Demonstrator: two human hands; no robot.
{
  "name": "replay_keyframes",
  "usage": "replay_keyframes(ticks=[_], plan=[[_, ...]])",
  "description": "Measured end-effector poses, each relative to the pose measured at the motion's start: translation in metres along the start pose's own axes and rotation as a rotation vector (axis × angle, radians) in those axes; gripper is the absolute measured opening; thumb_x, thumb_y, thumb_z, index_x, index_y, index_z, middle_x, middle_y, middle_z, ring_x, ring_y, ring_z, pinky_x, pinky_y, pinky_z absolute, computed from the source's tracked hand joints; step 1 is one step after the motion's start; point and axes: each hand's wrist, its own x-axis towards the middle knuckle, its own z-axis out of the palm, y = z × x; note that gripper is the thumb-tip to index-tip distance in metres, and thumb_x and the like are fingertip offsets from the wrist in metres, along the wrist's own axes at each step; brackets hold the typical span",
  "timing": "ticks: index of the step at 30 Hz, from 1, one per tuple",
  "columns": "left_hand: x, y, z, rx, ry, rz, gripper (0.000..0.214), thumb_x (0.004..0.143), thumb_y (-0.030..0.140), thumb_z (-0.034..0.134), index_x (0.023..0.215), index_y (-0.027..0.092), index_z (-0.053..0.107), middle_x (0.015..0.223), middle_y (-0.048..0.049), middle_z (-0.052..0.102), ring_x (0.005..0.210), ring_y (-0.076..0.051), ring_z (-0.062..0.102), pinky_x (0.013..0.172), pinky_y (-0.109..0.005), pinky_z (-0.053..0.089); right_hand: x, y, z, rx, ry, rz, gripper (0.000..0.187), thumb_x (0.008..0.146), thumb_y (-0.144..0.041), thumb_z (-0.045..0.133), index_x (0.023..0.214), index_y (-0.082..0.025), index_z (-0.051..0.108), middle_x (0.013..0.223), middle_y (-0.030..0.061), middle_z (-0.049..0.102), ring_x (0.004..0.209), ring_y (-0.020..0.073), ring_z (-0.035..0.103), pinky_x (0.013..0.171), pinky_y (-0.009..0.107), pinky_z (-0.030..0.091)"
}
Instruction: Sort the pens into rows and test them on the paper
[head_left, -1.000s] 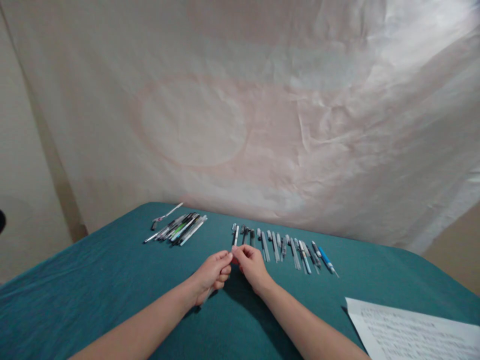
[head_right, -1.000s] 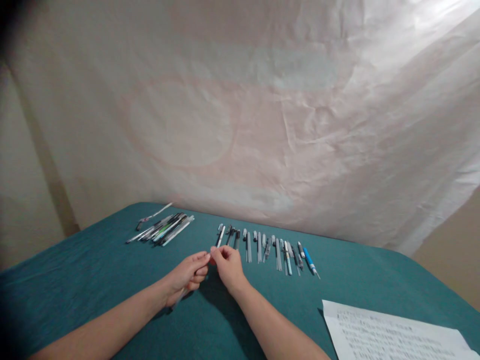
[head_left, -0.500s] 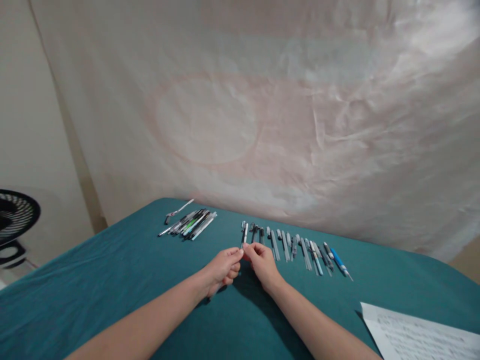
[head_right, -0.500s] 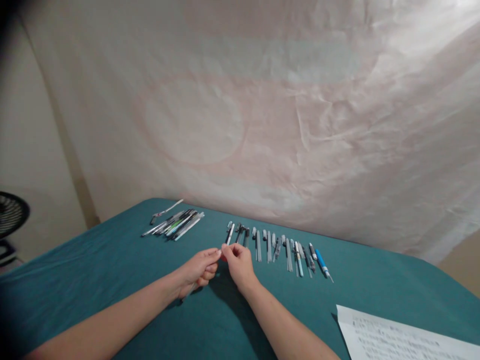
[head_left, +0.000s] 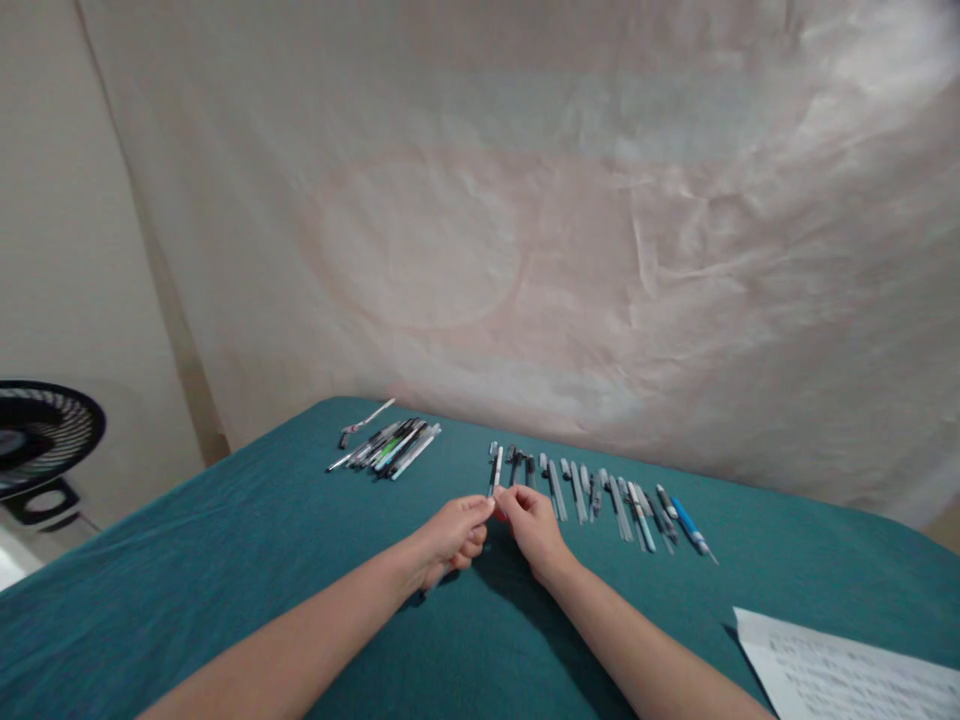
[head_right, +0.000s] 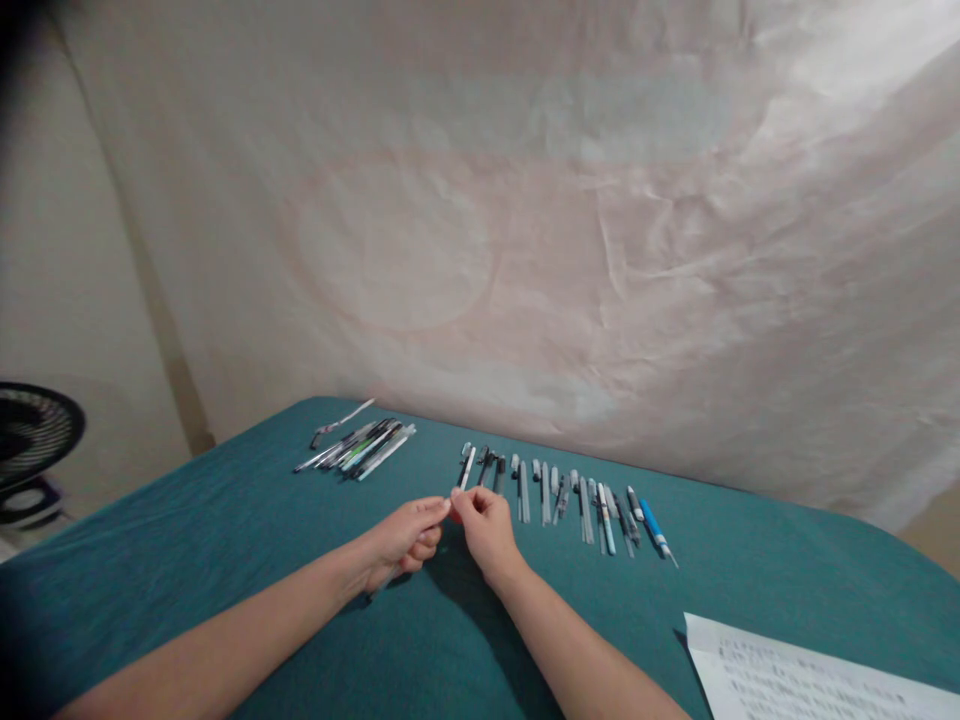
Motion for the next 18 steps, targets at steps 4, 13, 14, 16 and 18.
replay_keyframes(ticks=[4, 13, 14, 16, 18], plan=[[-0.002, 0.001, 0.001, 0.016, 0.005, -0.004, 0.037, 0.072, 0.056, 0.05, 0.083, 0.022, 0.041, 0.045, 0.0128, 0.026, 0.033, -0.001, 0.011, 0.037, -0.016, 0.001, 0.0, 0.0, 0.0, 0.029, 0.014, 0.013, 0.035, 0.075, -0.043, 0.053, 0.055, -0.015, 0.048, 0.05, -0.0045, 0.043, 0.046, 0.0064, 0.032, 0.043, 0.02, 0.024], [-0.013, 0.008, 0.009, 0.133, 0.057, -0.004, 0.049, 0.069, 0.066, 0.042, 0.084, 0.019, 0.045, 0.047, 0.0105, 0.034, 0.034, -0.002, 0.018, 0.036, -0.015, 0.009, 0.002, -0.001, 0.002, 0.188, 0.024, 0.103, 0.034, 0.072, -0.048, 0.055, 0.062, -0.016, 0.052, 0.046, -0.0078, 0.035, 0.039, 0.005, 0.027, 0.037, 0.018, 0.022], [-0.014, 0.009, 0.009, 0.165, 0.056, -0.002, 0.048, 0.069, 0.065, 0.043, 0.082, 0.019, 0.045, 0.049, 0.0091, 0.039, 0.034, -0.002, 0.019, 0.036, -0.015, 0.01, 0.002, -0.001, 0.002, 0.204, 0.04, 0.118, 0.034, 0.071, -0.049, 0.055, 0.064, -0.016, 0.053, 0.046, -0.008, 0.035, 0.038, 0.0051, 0.027, 0.036, 0.018, 0.023], [-0.015, 0.01, 0.006, 0.224, 0.066, 0.015, 0.044, 0.068, 0.06, 0.05, 0.078, 0.018, 0.046, 0.052, 0.007, 0.045, 0.035, -0.002, 0.021, 0.035, -0.016, 0.01, 0.003, 0.0, 0.001, 0.222, 0.074, 0.138, 0.036, 0.071, -0.051, 0.055, 0.069, -0.015, 0.056, 0.047, -0.008, 0.035, 0.038, 0.0052, 0.028, 0.035, 0.018, 0.024], [-0.013, 0.012, 0.002, 0.254, 0.132, 0.06, 0.039, 0.066, 0.054, 0.056, 0.074, 0.017, 0.047, 0.052, 0.0074, 0.043, 0.035, -0.002, 0.021, 0.035, -0.017, 0.01, 0.002, 0.0, 0.001, 0.209, 0.068, 0.132, 0.037, 0.071, -0.052, 0.054, 0.072, -0.015, 0.057, 0.048, -0.0074, 0.037, 0.038, 0.0055, 0.03, 0.035, 0.018, 0.025]])
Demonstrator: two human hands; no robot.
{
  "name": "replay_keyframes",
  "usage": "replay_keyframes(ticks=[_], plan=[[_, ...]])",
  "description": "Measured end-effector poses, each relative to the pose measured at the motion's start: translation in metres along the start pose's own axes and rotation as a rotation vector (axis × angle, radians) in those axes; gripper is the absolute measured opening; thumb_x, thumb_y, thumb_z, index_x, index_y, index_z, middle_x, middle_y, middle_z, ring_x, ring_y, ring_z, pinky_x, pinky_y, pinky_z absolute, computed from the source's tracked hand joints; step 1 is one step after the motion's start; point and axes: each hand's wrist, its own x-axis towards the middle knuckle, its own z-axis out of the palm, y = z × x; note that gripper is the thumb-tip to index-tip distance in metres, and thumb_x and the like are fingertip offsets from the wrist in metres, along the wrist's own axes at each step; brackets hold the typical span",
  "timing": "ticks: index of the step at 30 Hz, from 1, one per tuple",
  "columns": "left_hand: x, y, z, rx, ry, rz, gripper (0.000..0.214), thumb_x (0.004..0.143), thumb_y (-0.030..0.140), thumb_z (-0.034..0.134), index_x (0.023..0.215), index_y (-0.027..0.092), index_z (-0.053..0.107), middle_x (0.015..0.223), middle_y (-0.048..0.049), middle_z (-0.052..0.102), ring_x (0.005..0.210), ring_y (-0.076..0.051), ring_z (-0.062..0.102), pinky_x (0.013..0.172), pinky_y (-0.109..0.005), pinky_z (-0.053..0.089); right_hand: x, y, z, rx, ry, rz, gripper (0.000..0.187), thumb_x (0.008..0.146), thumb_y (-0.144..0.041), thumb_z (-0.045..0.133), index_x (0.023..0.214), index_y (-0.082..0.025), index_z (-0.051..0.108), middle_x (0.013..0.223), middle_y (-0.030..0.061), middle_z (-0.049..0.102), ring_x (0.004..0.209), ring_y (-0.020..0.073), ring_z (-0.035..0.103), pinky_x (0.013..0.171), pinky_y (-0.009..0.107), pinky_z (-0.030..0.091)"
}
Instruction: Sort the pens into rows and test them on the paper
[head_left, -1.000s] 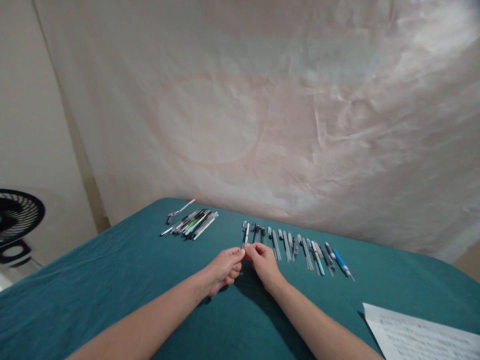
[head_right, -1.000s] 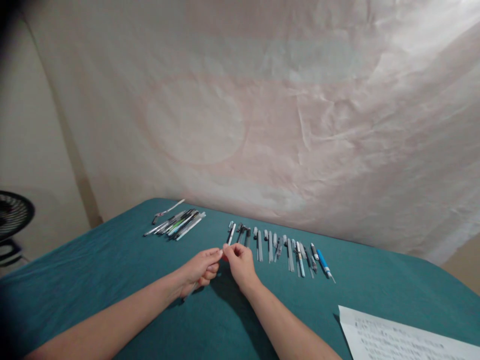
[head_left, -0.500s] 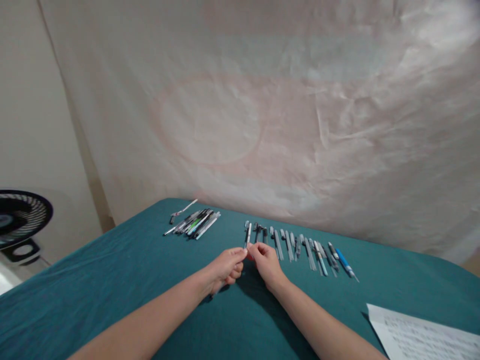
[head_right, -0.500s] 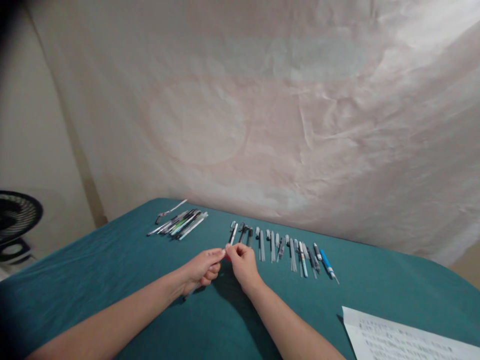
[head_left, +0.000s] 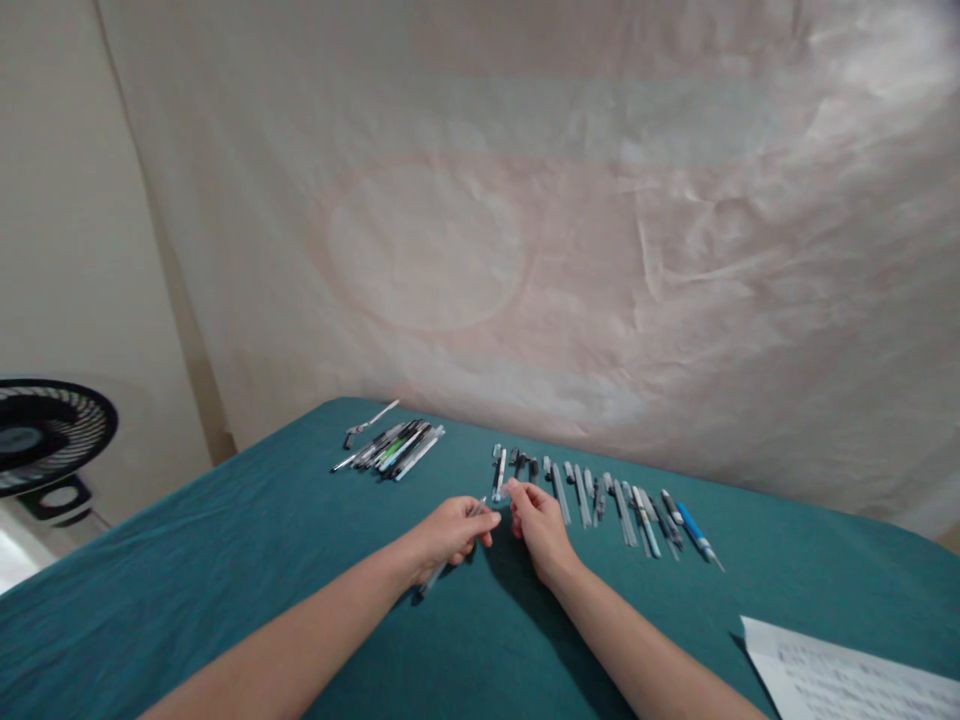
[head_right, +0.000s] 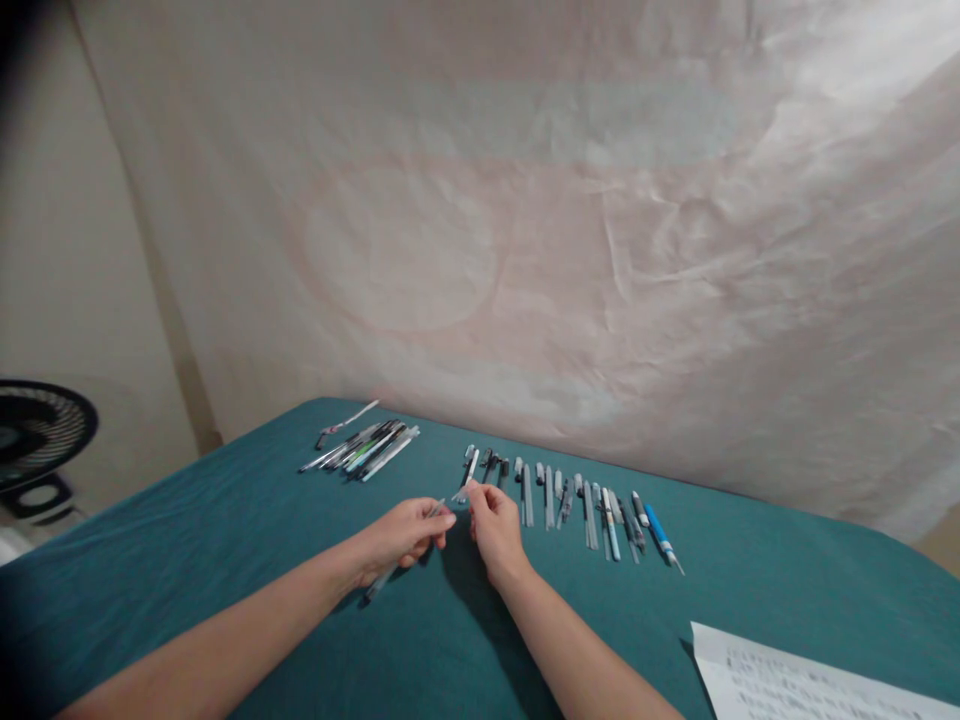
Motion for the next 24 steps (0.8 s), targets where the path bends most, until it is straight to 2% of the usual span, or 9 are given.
replay_keyframes(ticks=[2, 4, 8, 12, 15, 17, 19, 24], plan=[[0.004, -0.001, -0.004, 0.015, 0.122, 0.057, 0.036, 0.066, 0.051, 0.058, 0.075, 0.017, 0.049, 0.05, 0.0081, 0.04, 0.035, -0.003, 0.022, 0.035, -0.017, 0.012, -0.002, -0.001, 0.0, -0.068, -0.045, -0.027, 0.037, 0.072, -0.051, 0.052, 0.068, -0.015, 0.057, 0.047, -0.0066, 0.038, 0.038, 0.006, 0.032, 0.036, 0.018, 0.025], [0.008, -0.003, -0.008, 0.042, 0.216, 0.145, 0.034, 0.067, 0.048, 0.059, 0.075, 0.016, 0.053, 0.051, 0.0065, 0.042, 0.039, -0.004, 0.029, 0.038, -0.017, 0.02, -0.004, -0.002, 0.0, -0.171, -0.096, -0.07, 0.039, 0.074, -0.052, 0.05, 0.061, -0.015, 0.054, 0.044, -0.0059, 0.038, 0.038, 0.0068, 0.034, 0.037, 0.019, 0.025], [0.014, -0.009, -0.014, 0.102, 0.197, 0.322, 0.029, 0.066, 0.04, 0.062, 0.077, 0.013, 0.059, 0.067, -0.002, 0.058, 0.06, -0.011, 0.049, 0.055, -0.02, 0.036, -0.006, -0.003, 0.002, -0.328, -0.13, -0.136, 0.044, 0.076, -0.053, 0.047, 0.054, -0.015, 0.052, 0.041, -0.005, 0.038, 0.038, 0.0075, 0.034, 0.038, 0.02, 0.024], [0.017, -0.012, -0.023, 0.202, 0.187, 0.304, 0.035, 0.066, 0.04, 0.061, 0.087, 0.012, 0.059, 0.069, -0.0017, 0.06, 0.061, -0.012, 0.051, 0.057, -0.021, 0.037, -0.004, 0.0, 0.003, -0.369, -0.108, -0.163, 0.045, 0.076, -0.053, 0.046, 0.054, -0.015, 0.053, 0.043, -0.0043, 0.04, 0.039, 0.0079, 0.036, 0.038, 0.02, 0.025], [0.019, -0.013, -0.033, 0.384, 0.261, 0.296, 0.037, 0.067, 0.041, 0.058, 0.092, 0.013, 0.056, 0.066, 0.0002, 0.058, 0.056, -0.012, 0.05, 0.053, -0.021, 0.035, -0.003, 0.004, 0.002, -0.309, -0.075, -0.12, 0.043, 0.077, -0.053, 0.044, 0.07, -0.014, 0.061, 0.051, -0.0033, 0.046, 0.04, 0.0086, 0.039, 0.037, 0.02, 0.028], [0.021, -0.014, -0.041, 0.546, 0.344, 0.307, 0.034, 0.067, 0.038, 0.058, 0.092, 0.014, 0.056, 0.064, 0.0006, 0.057, 0.056, -0.012, 0.05, 0.053, -0.021, 0.034, -0.002, 0.006, 0.002, -0.277, -0.072, -0.088, 0.043, 0.078, -0.052, 0.044, 0.081, -0.013, 0.062, 0.054, -0.0028, 0.047, 0.04, 0.0089, 0.04, 0.036, 0.02, 0.029], [0.023, -0.015, -0.047, 0.648, 0.401, 0.308, 0.029, 0.067, 0.035, 0.058, 0.088, 0.015, 0.057, 0.063, 0.0005, 0.057, 0.056, -0.013, 0.05, 0.054, -0.022, 0.033, -0.002, 0.007, 0.002, -0.275, -0.075, -0.087, 0.044, 0.077, -0.052, 0.044, 0.083, -0.013, 0.063, 0.055, -0.0024, 0.048, 0.04, 0.0091, 0.041, 0.036, 0.02, 0.03], [0.024, -0.016, -0.054, 0.722, 0.393, 0.325, 0.019, 0.067, 0.033, 0.057, 0.079, 0.018, 0.061, 0.06, 0.0012, 0.055, 0.057, -0.013, 0.049, 0.055, -0.022, 0.031, -0.003, 0.007, 0.002, -0.282, -0.079, -0.103, 0.042, 0.077, -0.052, 0.046, 0.081, -0.014, 0.064, 0.055, -0.0021, 0.048, 0.04, 0.0087, 0.042, 0.036, 0.02, 0.03]])
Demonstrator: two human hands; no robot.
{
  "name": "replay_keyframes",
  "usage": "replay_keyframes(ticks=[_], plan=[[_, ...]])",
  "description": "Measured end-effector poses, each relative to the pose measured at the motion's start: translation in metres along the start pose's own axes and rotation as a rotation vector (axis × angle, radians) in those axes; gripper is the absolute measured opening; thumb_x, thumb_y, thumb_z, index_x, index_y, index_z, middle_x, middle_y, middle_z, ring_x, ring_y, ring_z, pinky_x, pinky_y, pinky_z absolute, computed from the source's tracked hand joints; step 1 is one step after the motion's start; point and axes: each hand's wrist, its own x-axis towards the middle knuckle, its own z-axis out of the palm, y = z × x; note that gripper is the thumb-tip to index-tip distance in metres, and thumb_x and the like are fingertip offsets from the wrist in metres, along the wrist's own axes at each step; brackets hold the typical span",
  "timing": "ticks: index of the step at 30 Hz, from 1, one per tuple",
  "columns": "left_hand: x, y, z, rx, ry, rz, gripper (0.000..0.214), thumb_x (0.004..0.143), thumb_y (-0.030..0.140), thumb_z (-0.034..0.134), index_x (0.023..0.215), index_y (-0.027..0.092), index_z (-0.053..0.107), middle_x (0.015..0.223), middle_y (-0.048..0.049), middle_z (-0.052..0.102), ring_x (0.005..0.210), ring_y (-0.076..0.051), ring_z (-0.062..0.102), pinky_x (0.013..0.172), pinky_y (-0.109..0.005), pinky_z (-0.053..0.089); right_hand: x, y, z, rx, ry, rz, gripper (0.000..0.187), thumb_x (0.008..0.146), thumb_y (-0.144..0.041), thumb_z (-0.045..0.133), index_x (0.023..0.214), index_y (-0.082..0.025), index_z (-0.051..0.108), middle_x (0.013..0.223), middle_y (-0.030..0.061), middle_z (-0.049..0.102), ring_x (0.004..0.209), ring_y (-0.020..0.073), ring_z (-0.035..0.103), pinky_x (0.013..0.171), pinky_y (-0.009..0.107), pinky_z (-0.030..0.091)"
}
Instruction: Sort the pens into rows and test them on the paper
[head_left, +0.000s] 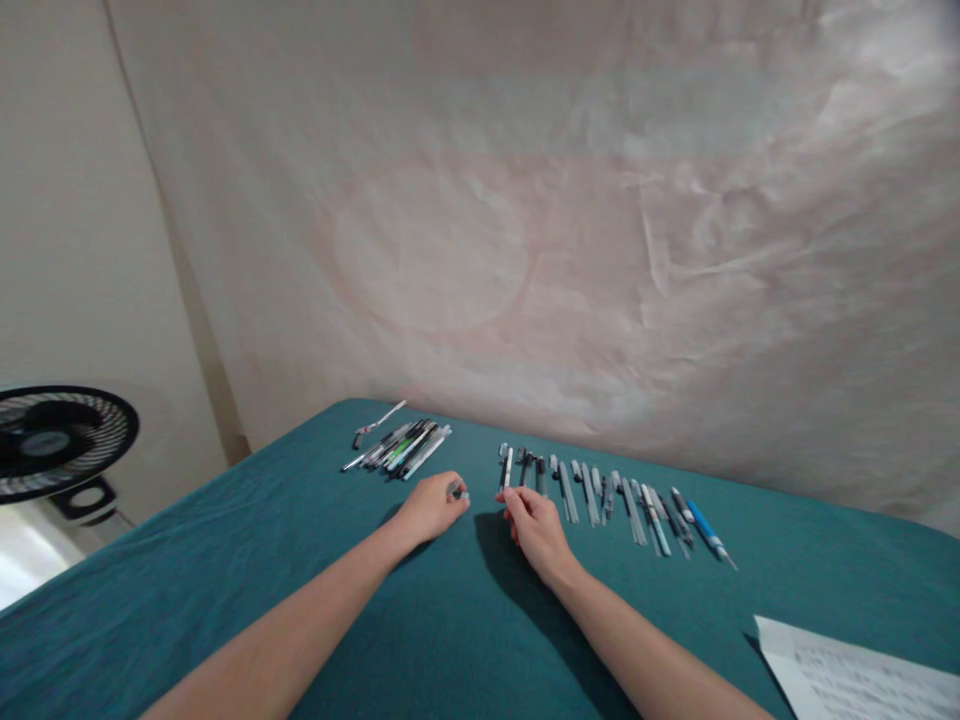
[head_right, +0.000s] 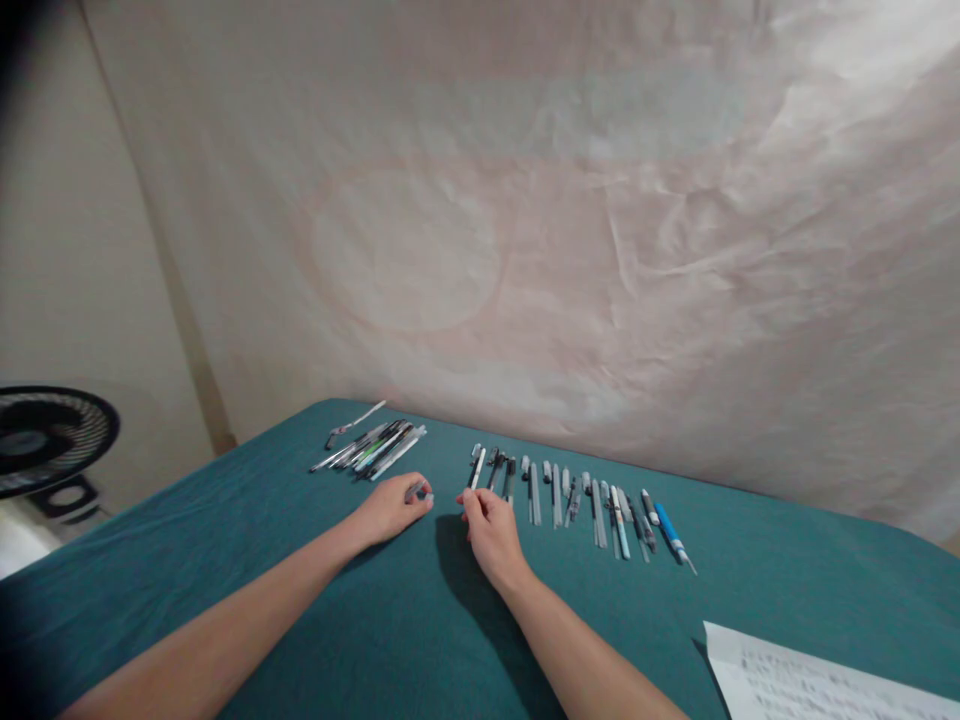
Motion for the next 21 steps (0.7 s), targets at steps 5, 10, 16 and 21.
replay_keyframes(ticks=[5, 10, 16, 21], plan=[[-0.001, -0.001, -0.003, 0.019, -0.003, 0.006, 0.019, 0.067, 0.034, 0.058, 0.078, 0.02, 0.064, 0.061, 0.0003, 0.057, 0.058, -0.014, 0.05, 0.057, -0.022, 0.03, 0.0, 0.0, -0.001, 0.002, -0.004, -0.004, 0.041, 0.077, -0.051, 0.046, 0.081, -0.014, 0.064, 0.055, -0.002, 0.049, 0.04, 0.0088, 0.042, 0.036, 0.02, 0.03], [0.001, -0.002, -0.011, -0.018, 0.003, -0.015, 0.024, 0.063, 0.038, 0.062, 0.076, 0.017, 0.064, 0.059, -0.0001, 0.056, 0.056, -0.014, 0.049, 0.055, -0.022, 0.03, 0.001, 0.001, -0.001, 0.012, -0.008, -0.006, 0.042, 0.076, -0.052, 0.046, 0.08, -0.014, 0.064, 0.055, -0.0024, 0.049, 0.04, 0.0088, 0.042, 0.036, 0.02, 0.03], [0.0, 0.022, -0.01, -0.255, -0.023, -0.058, 0.044, 0.08, 0.049, 0.036, 0.078, 0.014, 0.062, 0.066, -0.0035, 0.056, 0.052, -0.011, 0.044, 0.048, -0.021, 0.03, -0.002, -0.005, -0.001, -0.019, -0.033, -0.014, 0.042, 0.076, -0.053, 0.045, 0.076, -0.014, 0.062, 0.055, -0.0026, 0.048, 0.041, 0.009, 0.042, 0.038, 0.02, 0.03], [-0.018, 0.045, 0.009, -0.988, -0.306, -0.259, 0.035, 0.079, 0.044, 0.045, 0.078, 0.011, 0.058, 0.066, -0.0018, 0.052, 0.046, -0.005, 0.039, 0.041, -0.016, 0.026, -0.006, -0.014, -0.001, 0.048, -0.048, -0.063, 0.042, 0.077, -0.055, 0.044, 0.068, -0.016, 0.055, 0.051, -0.0047, 0.045, 0.042, 0.0085, 0.04, 0.04, 0.02, 0.031]])
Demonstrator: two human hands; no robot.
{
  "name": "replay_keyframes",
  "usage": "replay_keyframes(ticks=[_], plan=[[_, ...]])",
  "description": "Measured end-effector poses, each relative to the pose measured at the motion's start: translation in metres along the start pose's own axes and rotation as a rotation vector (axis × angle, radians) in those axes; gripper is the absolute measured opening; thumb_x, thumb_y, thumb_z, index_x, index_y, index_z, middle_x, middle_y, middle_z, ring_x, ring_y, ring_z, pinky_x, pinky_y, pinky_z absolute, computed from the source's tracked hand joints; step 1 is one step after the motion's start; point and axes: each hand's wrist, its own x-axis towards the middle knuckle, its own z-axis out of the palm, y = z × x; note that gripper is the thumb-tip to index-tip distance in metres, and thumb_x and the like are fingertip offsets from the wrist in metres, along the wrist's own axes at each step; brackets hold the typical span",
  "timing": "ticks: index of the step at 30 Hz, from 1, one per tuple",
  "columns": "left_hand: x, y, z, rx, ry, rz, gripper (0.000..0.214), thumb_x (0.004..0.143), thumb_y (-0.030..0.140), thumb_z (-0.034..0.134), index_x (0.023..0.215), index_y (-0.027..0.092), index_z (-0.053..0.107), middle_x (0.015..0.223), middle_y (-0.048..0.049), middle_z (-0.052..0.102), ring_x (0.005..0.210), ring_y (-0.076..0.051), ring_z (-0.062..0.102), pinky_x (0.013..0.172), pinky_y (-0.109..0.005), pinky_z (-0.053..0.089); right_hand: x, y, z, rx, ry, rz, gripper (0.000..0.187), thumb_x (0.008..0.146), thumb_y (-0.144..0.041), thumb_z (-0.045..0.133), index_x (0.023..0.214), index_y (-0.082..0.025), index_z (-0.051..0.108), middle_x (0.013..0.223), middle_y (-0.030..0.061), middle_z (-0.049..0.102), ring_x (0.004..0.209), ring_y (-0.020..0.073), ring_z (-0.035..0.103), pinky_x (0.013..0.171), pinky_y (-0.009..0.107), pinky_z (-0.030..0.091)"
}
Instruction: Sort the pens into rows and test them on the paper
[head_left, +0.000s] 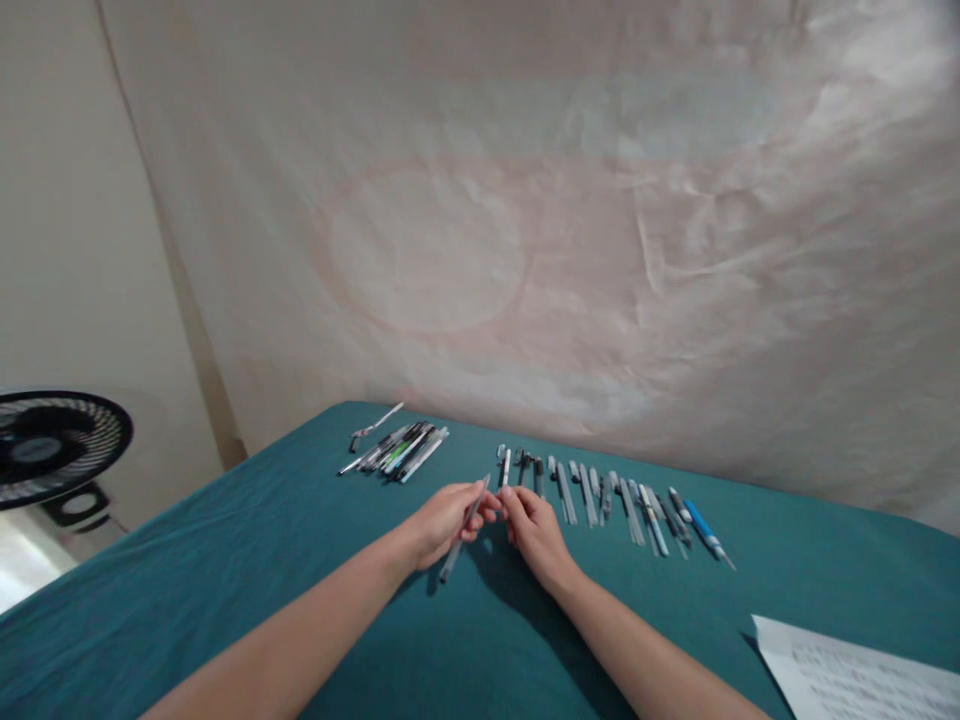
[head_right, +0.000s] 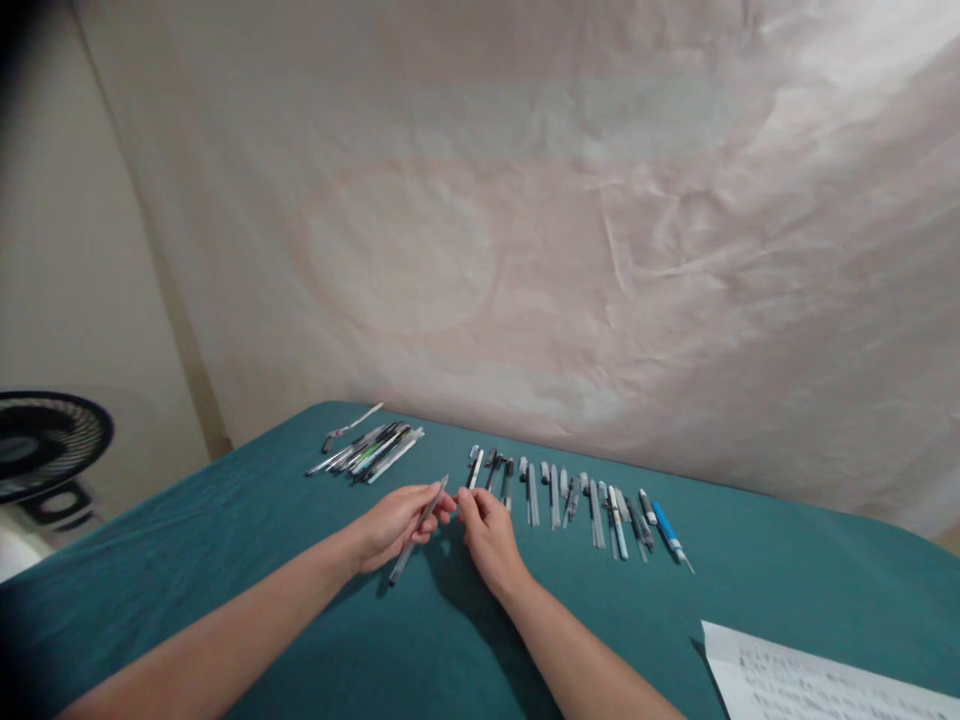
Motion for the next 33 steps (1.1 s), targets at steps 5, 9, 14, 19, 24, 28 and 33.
replay_keyframes(ticks=[5, 9, 14, 19, 24, 28, 33], plan=[[-0.005, 0.0, 0.014, -0.322, 0.039, 0.108, 0.02, 0.083, 0.029, 0.048, 0.08, 0.012, 0.056, 0.069, -0.0022, 0.055, 0.058, -0.007, 0.051, 0.054, -0.017, 0.04, -0.003, -0.003, 0.001, 0.063, -0.021, 0.0, 0.044, 0.08, -0.055, 0.039, 0.065, -0.016, 0.052, 0.048, -0.0047, 0.043, 0.04, 0.0079, 0.038, 0.039, 0.019, 0.029], [0.001, 0.01, 0.003, -0.475, 0.25, 0.344, 0.011, 0.085, 0.024, 0.047, 0.085, 0.015, 0.053, 0.078, -0.0029, 0.06, 0.069, -0.009, 0.057, 0.067, -0.02, 0.046, -0.009, -0.005, 0.005, -0.023, -0.203, 0.002, 0.045, 0.082, -0.052, 0.039, 0.065, -0.014, 0.057, 0.053, -0.0015, 0.051, 0.041, 0.0069, 0.039, 0.041, 0.019, 0.029], [0.01, 0.01, -0.009, -0.52, 0.333, 0.468, 0.008, 0.085, 0.024, 0.046, 0.085, 0.017, 0.05, 0.085, -0.0038, 0.063, 0.08, -0.012, 0.061, 0.079, -0.026, 0.046, -0.013, -0.005, 0.009, -0.127, -0.339, -0.037, 0.042, 0.083, -0.049, 0.04, 0.073, -0.014, 0.06, 0.058, -0.0007, 0.054, 0.043, 0.0069, 0.042, 0.042, 0.018, 0.032], [0.007, 0.0, -0.004, -0.409, 0.182, 0.391, 0.017, 0.084, 0.024, 0.048, 0.099, 0.017, 0.05, 0.093, -0.0066, 0.064, 0.089, -0.015, 0.061, 0.086, -0.03, 0.044, -0.009, 0.001, 0.007, -0.075, -0.261, -0.014, 0.043, 0.083, -0.051, 0.038, 0.074, -0.014, 0.057, 0.056, -0.0018, 0.052, 0.041, 0.0068, 0.042, 0.039, 0.018, 0.031], [0.006, -0.003, -0.002, -0.377, 0.154, 0.378, 0.017, 0.082, 0.021, 0.052, 0.098, 0.016, 0.05, 0.092, -0.0072, 0.064, 0.091, -0.017, 0.061, 0.087, -0.033, 0.044, -0.007, 0.004, 0.007, -0.019, -0.265, -0.006, 0.044, 0.084, -0.051, 0.034, 0.08, -0.014, 0.057, 0.064, 0.0004, 0.056, 0.042, 0.0063, 0.043, 0.039, 0.017, 0.031], [0.009, -0.006, -0.005, -0.38, 0.175, 0.379, 0.017, 0.081, 0.022, 0.053, 0.096, 0.016, 0.05, 0.093, -0.0078, 0.065, 0.092, -0.018, 0.061, 0.087, -0.034, 0.044, -0.007, 0.002, 0.005, -0.072, -0.259, -0.053, 0.042, 0.084, -0.049, 0.037, 0.078, -0.014, 0.058, 0.063, 0.0004, 0.056, 0.043, 0.0066, 0.043, 0.041, 0.018, 0.031], [0.011, -0.008, -0.008, -0.387, 0.178, 0.382, 0.018, 0.08, 0.024, 0.056, 0.094, 0.016, 0.049, 0.092, -0.008, 0.066, 0.091, -0.018, 0.062, 0.085, -0.033, 0.046, -0.006, 0.002, 0.004, -0.076, -0.19, -0.06, 0.035, 0.08, -0.047, 0.048, 0.073, -0.014, 0.057, 0.058, -0.0015, 0.053, 0.044, 0.0069, 0.041, 0.042, 0.018, 0.032]])
